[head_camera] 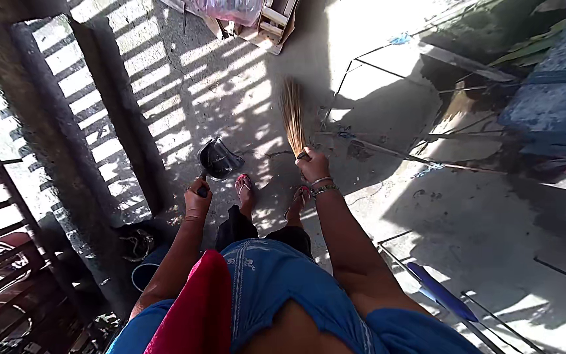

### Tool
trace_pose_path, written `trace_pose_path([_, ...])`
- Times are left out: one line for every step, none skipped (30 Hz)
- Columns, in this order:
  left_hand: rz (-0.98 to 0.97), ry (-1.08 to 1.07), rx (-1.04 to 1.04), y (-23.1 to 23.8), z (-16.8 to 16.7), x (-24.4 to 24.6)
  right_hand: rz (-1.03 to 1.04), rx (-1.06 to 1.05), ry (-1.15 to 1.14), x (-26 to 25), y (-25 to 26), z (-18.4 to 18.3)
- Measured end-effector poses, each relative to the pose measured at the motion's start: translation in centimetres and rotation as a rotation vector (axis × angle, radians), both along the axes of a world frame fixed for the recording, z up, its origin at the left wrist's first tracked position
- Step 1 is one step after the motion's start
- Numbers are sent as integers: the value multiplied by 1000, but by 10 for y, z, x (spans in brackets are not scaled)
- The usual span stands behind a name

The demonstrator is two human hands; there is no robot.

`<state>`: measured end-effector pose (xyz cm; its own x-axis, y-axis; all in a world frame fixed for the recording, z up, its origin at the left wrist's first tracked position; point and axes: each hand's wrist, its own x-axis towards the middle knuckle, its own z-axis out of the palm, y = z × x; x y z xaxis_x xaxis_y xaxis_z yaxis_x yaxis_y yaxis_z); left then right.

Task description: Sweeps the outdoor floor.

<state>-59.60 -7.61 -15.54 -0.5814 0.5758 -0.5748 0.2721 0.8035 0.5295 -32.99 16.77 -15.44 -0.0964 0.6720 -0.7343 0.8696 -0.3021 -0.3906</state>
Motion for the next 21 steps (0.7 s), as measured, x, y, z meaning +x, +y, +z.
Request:
trace_pose_path([14,14,5,-3,-2,-1,73,-83,-4,-6,-12,-2])
trace_pose_path([20,20,4,-5,-2,-2,149,-159,2,-9,-23,0])
trace_pose_path([20,18,-2,-7,-1,-4,187,-207,27,-10,-30,8])
trace_pose_path([24,16,2,-8,0,-5,184,-224,64,-9,-32,22])
trace_pose_path([29,13,10,-10,-1,-6,166,-233,92,-7,-27,39])
trace_pose_path([33,8,17,-12,-1,-7,143,-218,120,-4,-17,52])
trace_pose_path([36,2,24,-13,-2,-7,117,-181,157,0,-6,61])
trace_pose_path([36,1,31,-15,-3,-7,112,-119,186,0,5,67])
trace_pose_path([33,2,34,-16,-5,-7,139,-36,202,-3,17,69])
trace_pose_path([26,5,34,-16,-6,-5,196,45,209,-10,30,67])
trace_pose_path([16,11,29,-17,-7,-3,248,125,192,-20,42,61])
trace_pose_path([5,16,22,-17,-8,0,286,179,129,-34,54,55])
trace_pose_path([-6,20,21,-17,-9,2,308,195,38,-51,65,47])
trace_pose_path([-16,24,20,-16,-10,4,316,188,-49,-66,75,36])
trace_pose_path([-21,27,25,-15,-9,6,310,166,-111,-77,81,22])
trace_pose_path([-21,31,32,-13,-9,8,305,131,-148,-84,82,8])
trace_pose_path([-18,33,31,-12,-7,8,311,80,-162,-88,78,-1])
trace_pose_path([-9,33,28,-9,-6,7,339,20,-154,-88,71,-6])
trace_pose_path([-3,28,18,-5,-4,6,401,-43,-138,-84,64,-6])
trace_pose_path([-1,18,2,-2,-1,5,471,-103,-111,-76,58,1])
trace_pose_path([2,7,-16,2,2,3,515,-146,-67,-65,55,12])
